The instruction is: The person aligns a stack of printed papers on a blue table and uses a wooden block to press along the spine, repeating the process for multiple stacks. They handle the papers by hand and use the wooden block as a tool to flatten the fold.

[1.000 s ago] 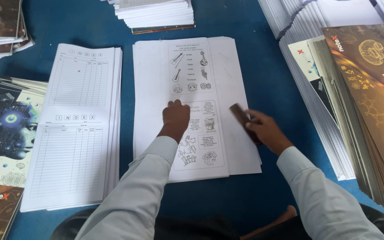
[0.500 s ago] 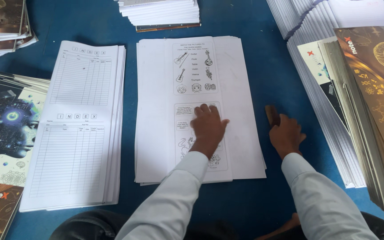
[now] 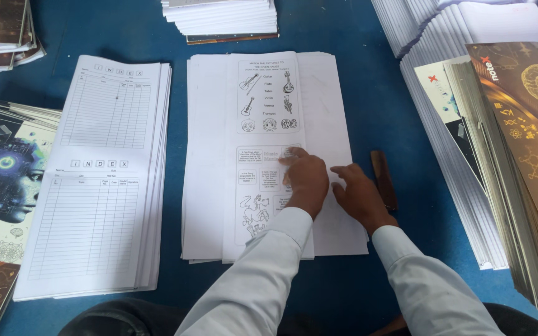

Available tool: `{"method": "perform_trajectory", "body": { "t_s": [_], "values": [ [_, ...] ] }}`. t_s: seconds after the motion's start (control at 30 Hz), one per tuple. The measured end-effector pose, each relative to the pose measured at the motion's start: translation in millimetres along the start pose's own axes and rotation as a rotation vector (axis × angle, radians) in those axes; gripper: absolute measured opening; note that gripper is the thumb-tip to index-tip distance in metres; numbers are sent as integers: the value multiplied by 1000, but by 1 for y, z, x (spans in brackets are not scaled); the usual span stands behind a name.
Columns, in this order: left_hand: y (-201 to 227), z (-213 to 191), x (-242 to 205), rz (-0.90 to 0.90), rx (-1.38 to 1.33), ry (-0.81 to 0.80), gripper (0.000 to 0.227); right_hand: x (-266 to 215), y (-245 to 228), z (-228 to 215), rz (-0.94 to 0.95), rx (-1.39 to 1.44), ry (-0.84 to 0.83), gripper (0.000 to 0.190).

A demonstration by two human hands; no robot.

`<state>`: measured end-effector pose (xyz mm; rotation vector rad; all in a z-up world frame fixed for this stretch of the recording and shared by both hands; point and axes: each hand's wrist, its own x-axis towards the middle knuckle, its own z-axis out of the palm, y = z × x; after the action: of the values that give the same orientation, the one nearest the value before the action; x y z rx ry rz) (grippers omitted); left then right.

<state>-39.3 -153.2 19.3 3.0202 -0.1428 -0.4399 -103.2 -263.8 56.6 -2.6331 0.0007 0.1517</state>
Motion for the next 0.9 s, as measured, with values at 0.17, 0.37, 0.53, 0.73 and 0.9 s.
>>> {"method": "perform_trajectory", "body": {
  "t_s": [0.17, 0.37, 0.53, 0.73, 0.9],
  "values": [
    [-16, 20, 18, -3, -242, 253, 32, -4, -7, 0, 26, -33, -68, 42],
    [-56, -9, 24, -52, -380, 284, 20, -4, -10, 4, 53, -99, -87, 43],
    [-100, -53, 4, -32, -429, 306, 19, -1, -5, 12, 31, -124, -59, 43],
    [-163, -90, -25, 2, -662, 472, 41, 1, 3, 18, -45, -137, -23, 43],
    [-227, -112, -48, -42, -763, 432, 44, 0, 4, 20, -23, -135, -35, 44]
  ]
}}
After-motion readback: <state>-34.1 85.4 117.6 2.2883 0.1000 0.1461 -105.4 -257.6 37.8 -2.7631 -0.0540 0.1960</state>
